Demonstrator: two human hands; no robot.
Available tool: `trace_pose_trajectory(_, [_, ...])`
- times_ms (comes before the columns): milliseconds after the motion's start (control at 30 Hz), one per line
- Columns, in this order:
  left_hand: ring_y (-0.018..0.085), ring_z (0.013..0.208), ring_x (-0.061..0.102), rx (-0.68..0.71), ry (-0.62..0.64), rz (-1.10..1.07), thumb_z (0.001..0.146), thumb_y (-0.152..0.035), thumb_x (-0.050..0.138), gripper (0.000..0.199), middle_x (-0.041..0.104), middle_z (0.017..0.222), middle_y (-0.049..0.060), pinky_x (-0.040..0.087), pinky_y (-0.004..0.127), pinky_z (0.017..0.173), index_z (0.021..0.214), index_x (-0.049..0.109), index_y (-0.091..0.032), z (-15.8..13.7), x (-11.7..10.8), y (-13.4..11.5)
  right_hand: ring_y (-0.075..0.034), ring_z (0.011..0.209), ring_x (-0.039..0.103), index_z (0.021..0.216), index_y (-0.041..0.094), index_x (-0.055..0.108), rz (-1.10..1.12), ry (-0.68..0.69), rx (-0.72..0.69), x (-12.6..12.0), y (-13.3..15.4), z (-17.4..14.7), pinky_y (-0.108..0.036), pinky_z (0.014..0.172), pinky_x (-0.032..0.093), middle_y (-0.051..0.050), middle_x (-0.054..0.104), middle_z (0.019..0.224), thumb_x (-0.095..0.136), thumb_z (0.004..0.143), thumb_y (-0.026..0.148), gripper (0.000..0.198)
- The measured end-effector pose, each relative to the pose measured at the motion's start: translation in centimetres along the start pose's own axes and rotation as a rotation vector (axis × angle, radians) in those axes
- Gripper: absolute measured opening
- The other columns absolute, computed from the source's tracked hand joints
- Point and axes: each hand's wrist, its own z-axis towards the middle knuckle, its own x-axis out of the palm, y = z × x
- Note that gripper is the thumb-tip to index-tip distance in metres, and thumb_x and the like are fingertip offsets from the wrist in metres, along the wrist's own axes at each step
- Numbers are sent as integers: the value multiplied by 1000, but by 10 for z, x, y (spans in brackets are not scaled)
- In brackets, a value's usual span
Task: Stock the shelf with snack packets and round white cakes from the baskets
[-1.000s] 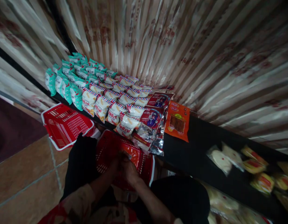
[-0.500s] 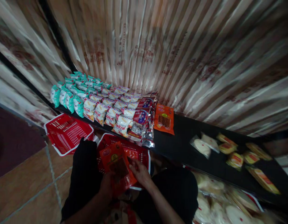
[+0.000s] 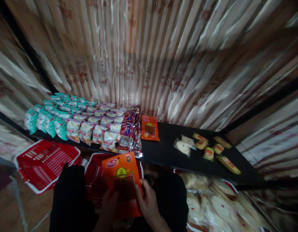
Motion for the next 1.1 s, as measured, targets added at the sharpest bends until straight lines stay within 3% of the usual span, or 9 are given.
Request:
trace_pose_trajectory(100, [29, 104, 58, 169, 38, 23, 61, -35, 60, 29, 68, 98, 7, 46, 33, 92, 85, 62, -20, -7, 30, -28, -16, 67, 60, 82, 21, 57, -7, -143, 34, -22, -2, 4, -23, 62, 47, -4, 64, 73, 42, 88, 44, 29])
trace_pose_trajectory(200, [26, 103, 59, 268, 204, 22, 66, -32, 58, 35, 68, 102, 6, 48, 29, 89, 98, 61, -20, -15, 57, -54, -17, 70, 61, 84, 20, 56, -6, -272, 97, -47, -7, 13, -24, 64, 48, -4, 65, 76, 42, 87, 49, 32])
trace_pose_trajectory(267, [24, 107, 57, 334, 343, 5, 71, -27, 53, 44, 64, 113, 7, 46, 29, 92, 114, 54, -19, -20, 72, -68, -18, 69, 60, 85, 20, 55, 0, -338, 154, -62, -12, 21, -25, 64, 48, -5, 65, 76, 41, 86, 52, 35])
trace_pose_trajectory(333, [22, 118, 51, 383, 384, 16, 74, -20, 49, 55, 55, 129, 9, 40, 29, 100, 128, 42, -17, -22, 89, -79, -19, 67, 60, 85, 20, 54, -19, -386, 213, -77, -18, 33, -26, 62, 47, -5, 65, 75, 41, 84, 57, 39])
trace_pose_trajectory(467, [21, 134, 31, 404, 268, 196, 70, -8, 50, 67, 35, 145, 12, 21, 29, 111, 135, 35, -11, -17, 124, -96, -21, 66, 60, 89, 19, 54, -96, -428, 251, -97, -37, 62, -30, 61, 47, -6, 65, 75, 41, 79, 60, 44])
trace_pose_trajectory(667, [23, 119, 48, 367, 201, 377, 69, -8, 51, 41, 50, 130, 13, 32, 27, 104, 109, 60, -12, 10, 166, -114, -21, 62, 59, 85, 18, 55, -139, -427, 233, -108, -69, 109, -31, 61, 46, -7, 66, 72, 39, 78, 55, 41])
trace_pose_trajectory(1100, [23, 125, 42, 329, -24, 414, 73, -13, 51, 38, 47, 133, 13, 31, 27, 104, 109, 61, -11, 65, 215, -148, -21, 83, 66, 96, 13, 59, -370, -309, 301, -106, -105, 198, -27, 73, 46, -12, 69, 91, 38, 86, 31, 30])
